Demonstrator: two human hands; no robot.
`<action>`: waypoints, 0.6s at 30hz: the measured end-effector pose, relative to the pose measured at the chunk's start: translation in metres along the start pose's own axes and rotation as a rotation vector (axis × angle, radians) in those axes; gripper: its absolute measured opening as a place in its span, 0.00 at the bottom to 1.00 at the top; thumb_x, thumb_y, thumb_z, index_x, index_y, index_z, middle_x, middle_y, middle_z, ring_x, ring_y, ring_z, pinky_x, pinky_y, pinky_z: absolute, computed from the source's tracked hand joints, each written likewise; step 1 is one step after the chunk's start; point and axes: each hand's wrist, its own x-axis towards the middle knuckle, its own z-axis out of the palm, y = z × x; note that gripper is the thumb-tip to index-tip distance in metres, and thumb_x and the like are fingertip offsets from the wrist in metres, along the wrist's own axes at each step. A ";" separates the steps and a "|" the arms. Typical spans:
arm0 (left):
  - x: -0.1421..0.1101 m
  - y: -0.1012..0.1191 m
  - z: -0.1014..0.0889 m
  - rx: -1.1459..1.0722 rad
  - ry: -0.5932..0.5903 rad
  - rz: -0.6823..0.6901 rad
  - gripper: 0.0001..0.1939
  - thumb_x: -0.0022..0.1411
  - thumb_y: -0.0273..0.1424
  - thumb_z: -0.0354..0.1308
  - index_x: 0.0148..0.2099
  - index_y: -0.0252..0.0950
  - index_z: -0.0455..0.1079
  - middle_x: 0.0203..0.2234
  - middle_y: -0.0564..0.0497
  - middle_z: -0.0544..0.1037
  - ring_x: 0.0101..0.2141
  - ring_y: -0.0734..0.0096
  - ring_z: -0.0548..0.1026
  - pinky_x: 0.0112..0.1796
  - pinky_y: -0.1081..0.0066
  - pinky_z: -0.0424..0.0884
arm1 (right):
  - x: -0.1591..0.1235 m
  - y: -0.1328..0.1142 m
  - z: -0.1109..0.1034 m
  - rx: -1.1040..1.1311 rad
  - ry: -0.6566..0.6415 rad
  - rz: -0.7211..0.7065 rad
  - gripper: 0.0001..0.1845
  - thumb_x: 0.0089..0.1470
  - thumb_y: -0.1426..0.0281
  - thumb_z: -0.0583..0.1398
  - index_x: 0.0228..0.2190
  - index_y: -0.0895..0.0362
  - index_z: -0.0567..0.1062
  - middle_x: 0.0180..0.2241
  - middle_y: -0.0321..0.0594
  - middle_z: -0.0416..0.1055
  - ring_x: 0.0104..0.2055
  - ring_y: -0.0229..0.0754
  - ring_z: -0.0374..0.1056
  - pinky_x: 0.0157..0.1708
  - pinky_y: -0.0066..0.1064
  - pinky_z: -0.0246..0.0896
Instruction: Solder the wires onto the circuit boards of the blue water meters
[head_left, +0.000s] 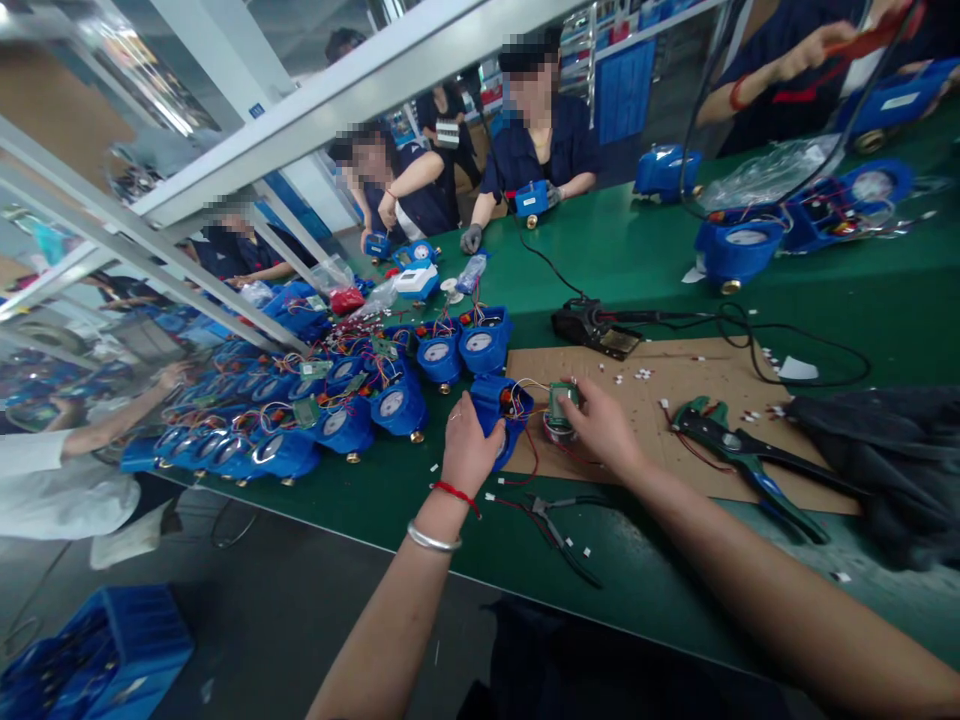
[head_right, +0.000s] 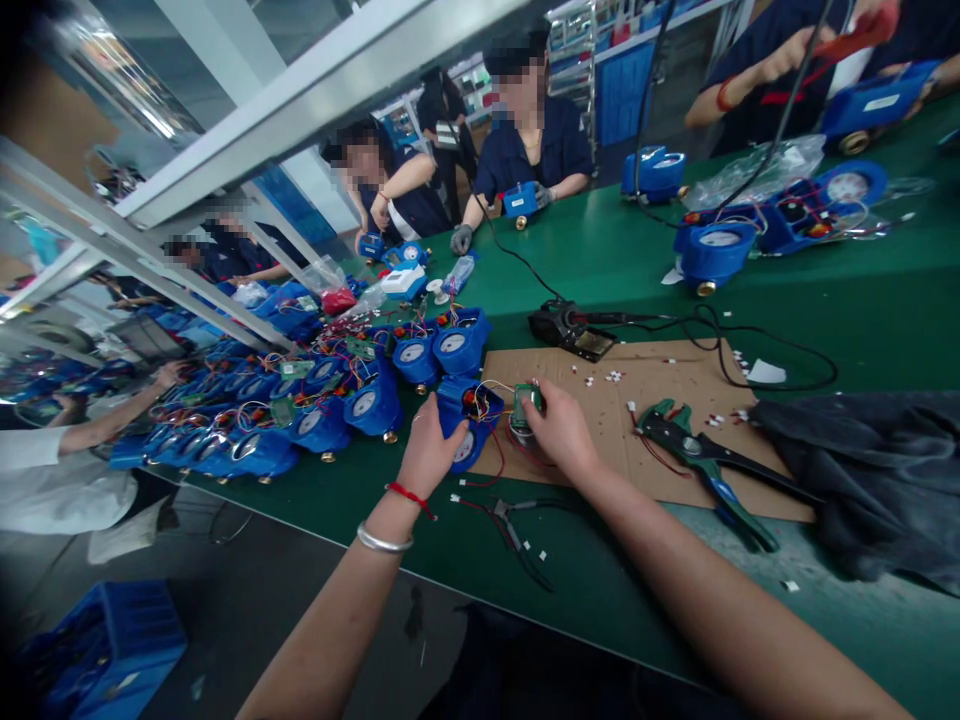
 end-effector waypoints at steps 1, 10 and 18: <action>-0.004 0.007 0.000 0.039 0.046 0.037 0.34 0.58 0.35 0.58 0.62 0.27 0.50 0.57 0.31 0.60 0.58 0.45 0.57 0.55 0.47 0.58 | 0.001 0.001 0.000 -0.012 -0.010 -0.005 0.19 0.59 0.64 0.52 0.49 0.58 0.69 0.44 0.47 0.73 0.43 0.47 0.69 0.41 0.35 0.62; -0.030 0.058 0.023 -0.100 -0.248 0.337 0.13 0.63 0.25 0.48 0.48 0.37 0.66 0.43 0.44 0.67 0.42 0.65 0.70 0.42 0.64 0.70 | 0.021 0.007 -0.004 -0.085 -0.184 -0.043 0.18 0.56 0.70 0.54 0.48 0.60 0.71 0.47 0.49 0.72 0.48 0.47 0.68 0.49 0.35 0.60; -0.033 0.054 0.054 -0.412 -0.183 0.031 0.05 0.62 0.25 0.49 0.40 0.36 0.64 0.35 0.47 0.72 0.35 0.67 0.73 0.36 0.68 0.70 | 0.040 0.003 -0.008 -0.158 -0.368 -0.012 0.22 0.56 0.70 0.54 0.52 0.61 0.69 0.52 0.51 0.68 0.54 0.51 0.64 0.54 0.40 0.56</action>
